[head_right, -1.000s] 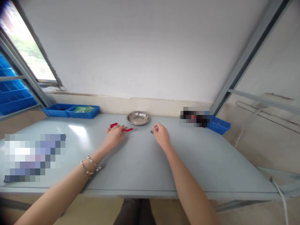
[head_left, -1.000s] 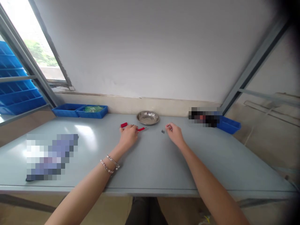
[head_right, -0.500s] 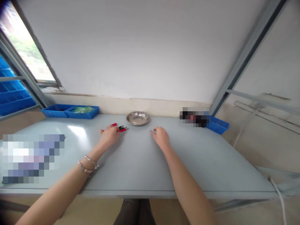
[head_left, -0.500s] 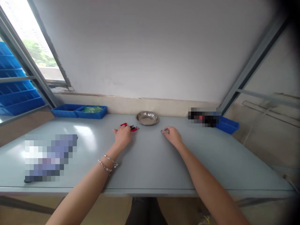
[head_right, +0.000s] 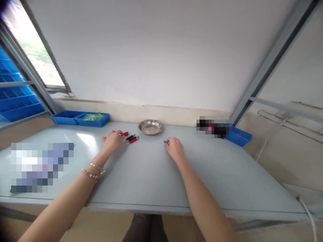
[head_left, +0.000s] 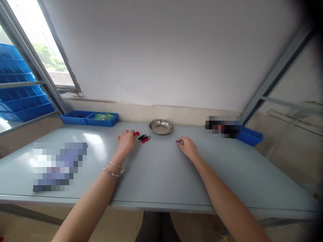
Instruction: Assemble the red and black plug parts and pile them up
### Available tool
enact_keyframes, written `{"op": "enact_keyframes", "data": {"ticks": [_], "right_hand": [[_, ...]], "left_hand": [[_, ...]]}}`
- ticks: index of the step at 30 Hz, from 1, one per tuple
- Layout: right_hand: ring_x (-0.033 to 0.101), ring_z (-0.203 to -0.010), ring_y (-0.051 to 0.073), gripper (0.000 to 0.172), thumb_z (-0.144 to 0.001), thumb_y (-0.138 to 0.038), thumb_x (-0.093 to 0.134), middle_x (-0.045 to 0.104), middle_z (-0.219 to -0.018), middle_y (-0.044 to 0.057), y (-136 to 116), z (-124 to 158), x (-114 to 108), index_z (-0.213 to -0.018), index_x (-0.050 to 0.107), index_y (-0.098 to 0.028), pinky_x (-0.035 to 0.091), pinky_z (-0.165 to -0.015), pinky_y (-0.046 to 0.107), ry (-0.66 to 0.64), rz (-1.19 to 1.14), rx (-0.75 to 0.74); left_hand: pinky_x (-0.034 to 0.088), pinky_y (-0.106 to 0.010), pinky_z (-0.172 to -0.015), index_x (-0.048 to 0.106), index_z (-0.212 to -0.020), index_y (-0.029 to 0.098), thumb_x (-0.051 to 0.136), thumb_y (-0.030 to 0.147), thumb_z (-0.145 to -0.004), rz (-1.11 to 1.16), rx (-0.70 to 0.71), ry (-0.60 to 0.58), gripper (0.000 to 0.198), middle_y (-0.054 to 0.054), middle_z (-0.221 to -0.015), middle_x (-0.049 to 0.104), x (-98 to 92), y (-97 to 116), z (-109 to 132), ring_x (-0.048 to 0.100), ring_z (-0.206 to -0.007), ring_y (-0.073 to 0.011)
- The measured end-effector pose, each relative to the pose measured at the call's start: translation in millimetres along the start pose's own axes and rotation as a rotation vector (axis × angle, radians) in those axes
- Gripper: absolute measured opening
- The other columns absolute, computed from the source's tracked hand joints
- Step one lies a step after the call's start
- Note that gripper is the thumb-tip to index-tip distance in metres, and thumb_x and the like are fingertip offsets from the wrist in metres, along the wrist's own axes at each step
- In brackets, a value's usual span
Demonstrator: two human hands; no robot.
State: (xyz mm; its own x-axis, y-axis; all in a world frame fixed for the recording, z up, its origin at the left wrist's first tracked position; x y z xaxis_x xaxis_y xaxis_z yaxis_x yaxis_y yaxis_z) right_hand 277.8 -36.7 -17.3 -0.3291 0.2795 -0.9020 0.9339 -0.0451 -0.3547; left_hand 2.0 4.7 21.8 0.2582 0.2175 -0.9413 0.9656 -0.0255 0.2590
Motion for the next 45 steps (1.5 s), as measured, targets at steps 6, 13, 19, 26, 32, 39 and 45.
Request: {"op": "enact_keyframes", "data": {"ticks": [6, 13, 19, 26, 32, 39, 45], "right_hand": [[0.053, -0.068, 0.015, 0.015, -0.077, -0.028, 0.052, 0.058, -0.077, 0.005, 3, 1, 3, -0.083, 0.062, -0.019, 0.034, -0.056, 0.024, 0.015, -0.019, 0.018], [0.052, -0.064, 0.014, 0.015, -0.074, -0.026, 0.052, 0.057, -0.071, 0.004, 6, 1, 6, -0.081, 0.063, -0.018, 0.035, -0.057, 0.024, 0.051, -0.058, -0.004], [0.052, -0.062, 0.014, 0.015, -0.074, -0.027, 0.053, 0.057, -0.069, 0.003, 7, 0, 4, -0.080, 0.063, -0.018, 0.036, -0.059, 0.024, 0.080, -0.088, -0.013], [0.052, -0.064, 0.014, 0.016, -0.074, -0.027, 0.052, 0.058, -0.071, 0.003, 4, -1, 2, -0.081, 0.063, -0.017, 0.036, -0.059, 0.024, 0.077, -0.109, 0.000], [0.052, -0.065, 0.014, 0.016, -0.074, -0.028, 0.052, 0.058, -0.070, 0.003, -1, -2, -5, -0.081, 0.063, -0.018, 0.037, -0.060, 0.024, 0.062, -0.138, 0.015], [0.056, -0.062, 0.014, 0.011, -0.071, -0.023, 0.052, 0.062, -0.064, 0.002, -10, -2, -21, -0.074, 0.060, -0.017, 0.040, -0.063, 0.024, 0.101, -0.424, 0.065], [0.057, -0.056, 0.013, 0.013, -0.068, -0.026, 0.051, 0.065, -0.065, 0.004, -24, 1, -23, -0.074, 0.055, -0.015, 0.042, -0.058, 0.025, -0.043, -0.882, 0.149]], "left_hand": [[0.031, -0.049, -0.079, 0.057, -0.094, 0.019, 0.037, 0.028, -0.081, -0.020, -0.033, -0.052, 0.026, -0.015, -0.100, 0.054, 4.7, -12, -7, 0.048, -0.098, -0.0313], [0.032, -0.049, -0.080, 0.059, -0.090, 0.020, 0.038, 0.026, -0.079, -0.025, -0.005, -0.080, 0.023, -0.014, -0.099, 0.056, 8.6, -12, -6, 0.048, -0.098, -0.0300], [0.032, -0.047, -0.081, 0.056, -0.094, 0.019, 0.040, 0.029, -0.080, -0.019, 0.000, -0.045, 0.023, -0.014, -0.100, 0.056, 7.9, -10, -5, 0.048, -0.099, -0.0295], [0.032, -0.047, -0.081, 0.052, -0.101, 0.020, 0.038, 0.028, -0.081, -0.020, -0.054, -0.002, 0.026, -0.014, -0.104, 0.053, 12.3, -17, -10, 0.047, -0.102, -0.0288], [0.033, -0.050, -0.079, 0.053, -0.098, 0.019, 0.037, 0.031, -0.080, -0.031, -0.030, -0.020, 0.027, -0.017, -0.104, 0.054, 17.7, -23, -17, 0.047, -0.100, -0.0303], [0.034, -0.046, -0.076, 0.056, -0.088, 0.018, 0.035, 0.029, -0.082, -0.062, -0.008, -0.008, 0.024, -0.016, -0.097, 0.060, 16.2, -22, -20, 0.047, -0.098, -0.0313], [0.031, -0.040, -0.076, 0.057, -0.087, 0.018, 0.038, 0.027, -0.084, 0.085, 0.096, 0.116, 0.021, -0.011, -0.095, 0.060, -2.1, 7, -8, 0.047, -0.097, -0.0284]]}}
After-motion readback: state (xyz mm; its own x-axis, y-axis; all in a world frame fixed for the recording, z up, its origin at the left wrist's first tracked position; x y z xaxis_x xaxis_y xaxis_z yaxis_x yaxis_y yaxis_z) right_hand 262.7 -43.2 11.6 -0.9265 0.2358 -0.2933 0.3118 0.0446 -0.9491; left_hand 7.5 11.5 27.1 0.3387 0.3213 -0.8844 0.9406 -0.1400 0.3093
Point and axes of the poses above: each hand's wrist, its own z-axis away from the middle knuckle, its own x-axis out of the palm, y = z × x, the point moved 2 cm from there along -z, towards the middle knuckle
